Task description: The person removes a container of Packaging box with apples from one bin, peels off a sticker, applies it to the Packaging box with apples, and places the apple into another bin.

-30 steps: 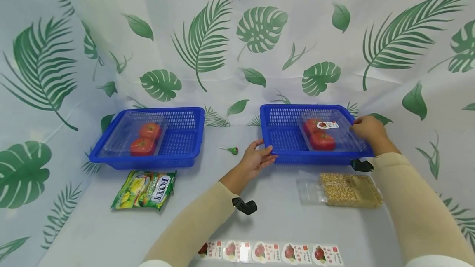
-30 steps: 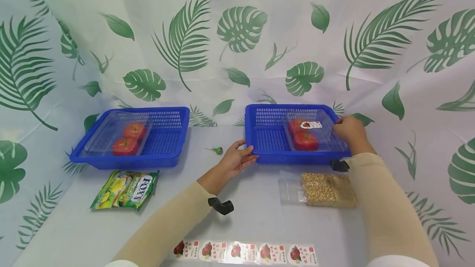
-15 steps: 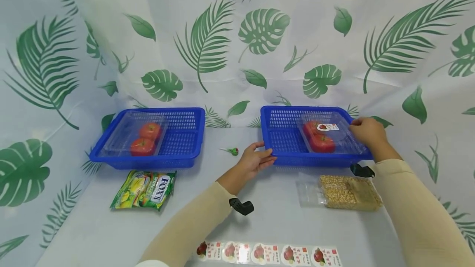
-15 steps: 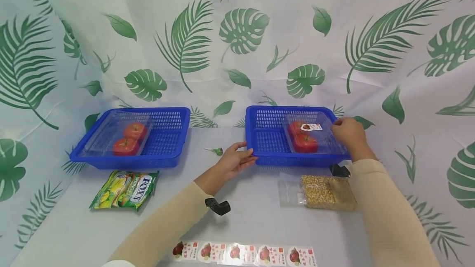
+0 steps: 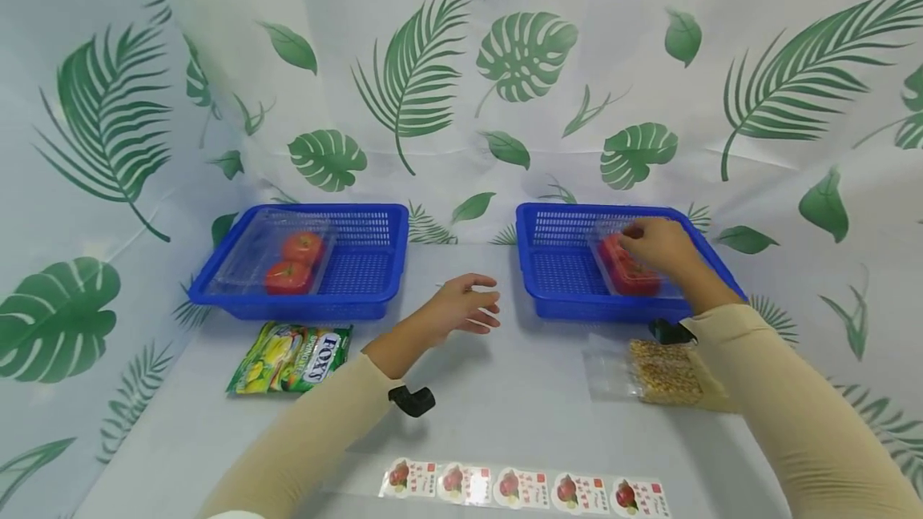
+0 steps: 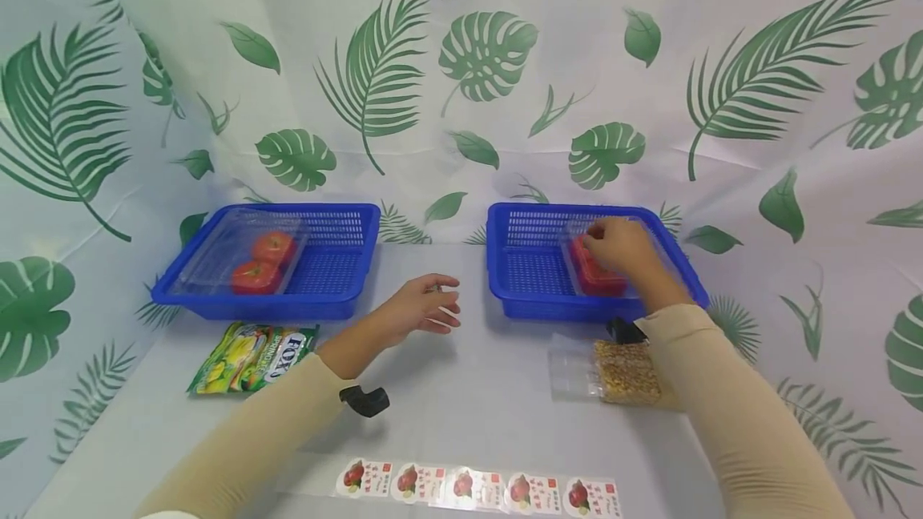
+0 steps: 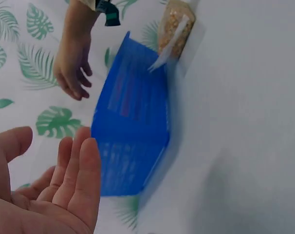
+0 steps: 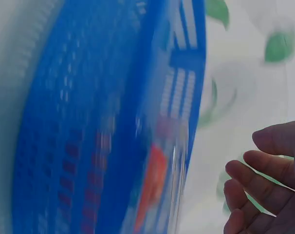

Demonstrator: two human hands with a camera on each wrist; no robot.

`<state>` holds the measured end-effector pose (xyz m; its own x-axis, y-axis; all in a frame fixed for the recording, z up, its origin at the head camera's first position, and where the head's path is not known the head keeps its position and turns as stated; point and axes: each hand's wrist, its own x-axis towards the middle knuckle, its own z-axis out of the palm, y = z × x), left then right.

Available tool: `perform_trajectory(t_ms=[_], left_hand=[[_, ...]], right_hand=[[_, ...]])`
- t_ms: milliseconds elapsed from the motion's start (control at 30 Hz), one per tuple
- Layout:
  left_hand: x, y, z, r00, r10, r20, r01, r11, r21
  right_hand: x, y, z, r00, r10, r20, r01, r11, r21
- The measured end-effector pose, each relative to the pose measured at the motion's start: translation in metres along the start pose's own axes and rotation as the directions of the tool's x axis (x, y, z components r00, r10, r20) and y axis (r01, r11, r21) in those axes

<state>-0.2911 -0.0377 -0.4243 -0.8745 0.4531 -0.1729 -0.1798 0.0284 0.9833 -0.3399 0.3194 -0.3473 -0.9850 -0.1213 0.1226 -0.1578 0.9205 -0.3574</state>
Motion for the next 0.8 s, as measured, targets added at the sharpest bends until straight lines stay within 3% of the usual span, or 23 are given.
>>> perform_trajectory(t_ms=[233,433,600,700,800], left_hand=[[-0.050,0.022,-0.055,0.997,0.082,-0.005,-0.080,0.977,0.196],[-0.085,0.036,-0.103,0.988,0.143,-0.052,-0.115,0.924,0.366],[-0.104,0.049,-0.152,0.972,0.192,-0.136,-0.116,0.893,0.436],[-0.113,0.057,-0.187,0.955,0.195,-0.224,-0.074,0.887,0.455],[-0.122,0.061,-0.221,0.927,0.190,-0.322,-0.012,0.875,0.484]], right_hand=[[0.009,-0.059,0.024,0.978,-0.185,0.098,0.198,0.971,-0.136],[0.013,-0.105,0.047,0.953,-0.252,0.171,0.276,0.951,-0.136],[0.014,-0.152,0.068,0.922,-0.299,0.248,0.335,0.935,-0.118],[0.016,-0.184,0.077,0.895,-0.344,0.282,0.390,0.913,-0.122],[0.019,-0.212,0.089,0.874,-0.390,0.289,0.438,0.890,-0.125]])
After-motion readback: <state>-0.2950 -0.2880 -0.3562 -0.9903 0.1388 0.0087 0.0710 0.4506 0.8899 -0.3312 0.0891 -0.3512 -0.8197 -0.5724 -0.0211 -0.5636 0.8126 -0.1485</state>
